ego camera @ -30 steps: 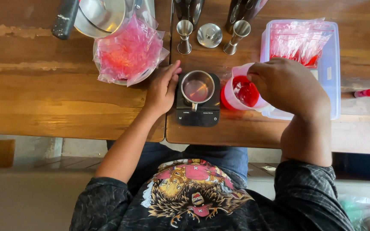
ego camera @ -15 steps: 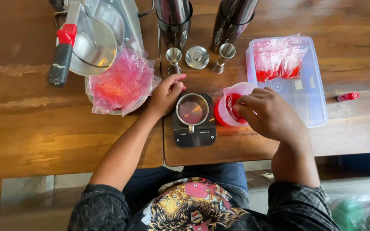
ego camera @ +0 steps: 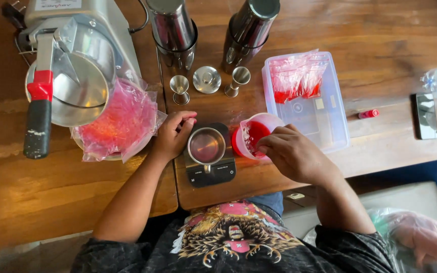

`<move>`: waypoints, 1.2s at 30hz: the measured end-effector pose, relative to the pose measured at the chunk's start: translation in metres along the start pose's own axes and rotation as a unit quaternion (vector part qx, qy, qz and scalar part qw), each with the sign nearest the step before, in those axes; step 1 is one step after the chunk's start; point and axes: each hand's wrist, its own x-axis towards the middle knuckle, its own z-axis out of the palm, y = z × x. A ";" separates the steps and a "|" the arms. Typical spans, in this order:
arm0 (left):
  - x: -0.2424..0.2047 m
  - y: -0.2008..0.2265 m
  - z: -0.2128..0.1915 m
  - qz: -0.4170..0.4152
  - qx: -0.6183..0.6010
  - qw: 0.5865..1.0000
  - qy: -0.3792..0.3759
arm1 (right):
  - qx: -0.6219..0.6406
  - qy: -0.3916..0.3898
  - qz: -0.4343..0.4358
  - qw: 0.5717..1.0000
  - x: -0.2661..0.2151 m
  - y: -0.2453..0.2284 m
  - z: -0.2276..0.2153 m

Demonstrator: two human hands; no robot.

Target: The person stirs a red liquid in a plastic container, pours it into a metal cup on a digital scale, and then fills a small plastic bag with the liquid. The person seals the bag and places it into a plastic bin with other filled bags.

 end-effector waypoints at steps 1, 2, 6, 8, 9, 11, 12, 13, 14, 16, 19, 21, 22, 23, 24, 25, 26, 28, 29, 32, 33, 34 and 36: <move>-0.005 0.005 -0.002 0.001 -0.001 1.000 -0.007 | 0.000 0.003 0.007 1.000 -0.005 -0.002 0.001; -0.004 0.009 -0.003 0.007 -0.003 1.000 -0.006 | -0.037 0.010 0.006 0.999 -0.007 0.001 0.001; -0.006 0.009 -0.004 0.020 0.001 1.000 -0.004 | -0.158 0.051 0.024 0.986 -0.011 0.001 0.008; -0.005 0.011 -0.004 0.025 0.000 1.000 -0.010 | -0.149 0.074 0.025 0.986 -0.009 -0.003 0.014; -0.004 0.013 -0.005 0.030 -0.002 1.000 -0.009 | -0.141 0.095 0.022 0.985 -0.007 -0.006 0.017; -0.003 0.013 -0.005 0.029 -0.009 0.999 -0.016 | -0.122 0.109 0.038 0.986 -0.007 -0.012 0.023; -0.002 0.013 -0.006 0.025 -0.018 0.999 -0.017 | -0.103 0.118 0.049 0.986 -0.006 -0.015 0.026; -0.002 0.011 -0.007 0.027 -0.016 0.999 -0.024 | -0.102 0.123 0.054 0.986 -0.006 -0.017 0.028; -0.003 0.009 -0.007 0.019 -0.026 0.999 -0.027 | -0.094 0.124 0.052 0.986 -0.008 -0.020 0.029; -0.003 0.007 -0.007 0.014 -0.035 0.999 -0.035 | -0.087 0.129 0.053 0.986 -0.009 -0.027 0.029; -0.002 0.005 -0.009 0.001 -0.048 0.998 -0.042 | -0.118 0.122 0.061 0.984 -0.011 -0.035 0.026; -0.002 0.005 -0.008 0.000 -0.043 0.998 -0.036 | -0.149 0.101 0.070 0.981 -0.016 -0.038 0.026; -0.001 0.005 -0.007 0.002 -0.044 0.998 -0.038 | -0.151 0.102 0.072 0.981 -0.018 -0.034 0.027; 0.000 0.004 -0.007 0.005 -0.047 0.998 -0.038 | -0.179 0.108 0.080 0.975 -0.019 -0.030 0.028; -0.003 0.004 -0.007 0.005 -0.048 0.998 -0.037 | -0.205 0.111 0.089 0.968 -0.021 -0.028 0.030; -0.002 0.005 -0.007 0.004 -0.049 0.998 -0.038 | -0.204 0.110 0.091 0.968 -0.020 -0.025 0.033; -0.002 0.006 -0.008 0.004 -0.047 0.998 -0.037 | -0.207 0.122 0.088 0.967 -0.018 -0.022 0.036; -0.002 0.006 -0.010 0.002 -0.045 0.998 -0.036 | -0.207 0.133 0.086 0.965 -0.014 -0.020 0.040; -0.002 0.006 -0.010 0.002 -0.046 0.998 -0.036 | -0.184 0.146 0.077 0.969 -0.012 -0.020 0.042; -0.002 0.004 -0.010 -0.002 -0.054 0.998 -0.037 | -0.129 0.154 0.067 0.977 -0.010 -0.028 0.039; -0.001 0.003 -0.010 -0.006 -0.061 0.998 -0.034 | -0.099 0.148 0.063 0.982 -0.009 -0.030 0.036; -0.001 0.004 -0.010 -0.007 -0.061 0.998 -0.033 | -0.098 0.147 0.062 0.982 -0.013 -0.027 0.037; -0.001 0.006 -0.010 -0.008 -0.059 0.998 -0.034 | -0.106 0.156 0.055 0.981 -0.023 -0.021 0.040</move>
